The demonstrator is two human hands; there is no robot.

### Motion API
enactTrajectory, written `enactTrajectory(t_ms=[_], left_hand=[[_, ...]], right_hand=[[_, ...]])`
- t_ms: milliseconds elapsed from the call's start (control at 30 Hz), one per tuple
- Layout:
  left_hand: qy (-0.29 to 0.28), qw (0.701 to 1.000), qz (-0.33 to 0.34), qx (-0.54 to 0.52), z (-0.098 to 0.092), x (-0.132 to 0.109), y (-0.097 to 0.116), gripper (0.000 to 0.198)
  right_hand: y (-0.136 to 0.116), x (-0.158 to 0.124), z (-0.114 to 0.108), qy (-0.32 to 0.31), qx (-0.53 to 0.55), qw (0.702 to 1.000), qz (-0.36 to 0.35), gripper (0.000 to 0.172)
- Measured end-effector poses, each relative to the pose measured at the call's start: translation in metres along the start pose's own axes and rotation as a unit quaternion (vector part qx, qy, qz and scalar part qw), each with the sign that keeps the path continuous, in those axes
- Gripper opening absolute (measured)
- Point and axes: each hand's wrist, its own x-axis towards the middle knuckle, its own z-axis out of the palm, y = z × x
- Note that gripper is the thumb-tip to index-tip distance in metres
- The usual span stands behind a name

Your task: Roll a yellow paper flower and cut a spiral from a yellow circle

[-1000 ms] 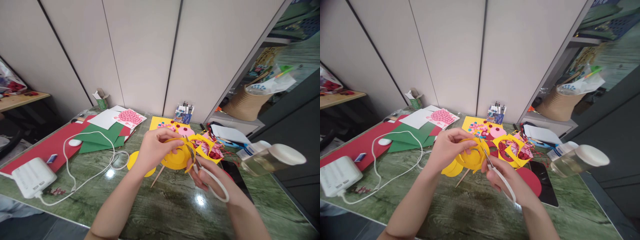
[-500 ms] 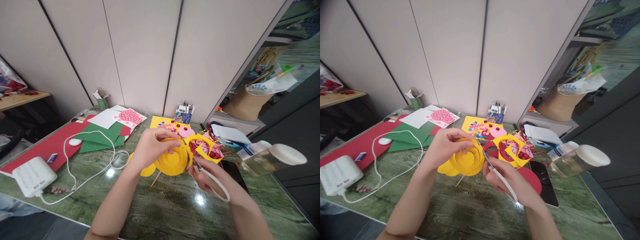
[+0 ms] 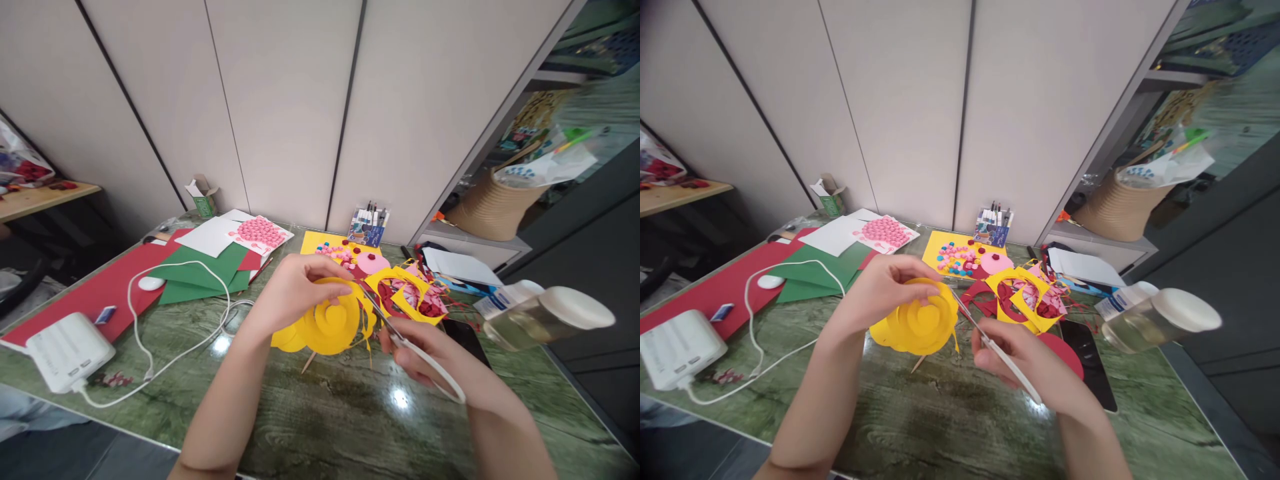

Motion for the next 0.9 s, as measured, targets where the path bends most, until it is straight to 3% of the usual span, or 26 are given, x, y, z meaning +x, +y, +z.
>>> enactTrajectory(t_ms=[133, 400, 633, 900], left_hand=[[-0.023, 1.000, -0.010, 0.003, -0.005, -0.001, -0.004, 0.014], [-0.068, 0.997, -0.015, 0.037, -0.011, -0.003, -0.006, 0.011], [-0.108, 0.991, -0.025, 0.073, -0.014, -0.003, -0.008, 0.012], [-0.144, 0.984, -0.026, 0.104, -0.015, -0.004, -0.010, 0.014]], right_hand=[[0.001, -0.002, -0.003, -0.007, -0.032, 0.999, 0.010, 0.035], [0.000, -0.003, -0.005, -0.031, -0.068, 0.997, 0.011, 0.042], [-0.003, -0.006, -0.010, -0.051, -0.136, 0.989, 0.026, 0.029], [-0.004, -0.004, -0.013, -0.054, -0.218, 0.974, 0.033, 0.031]])
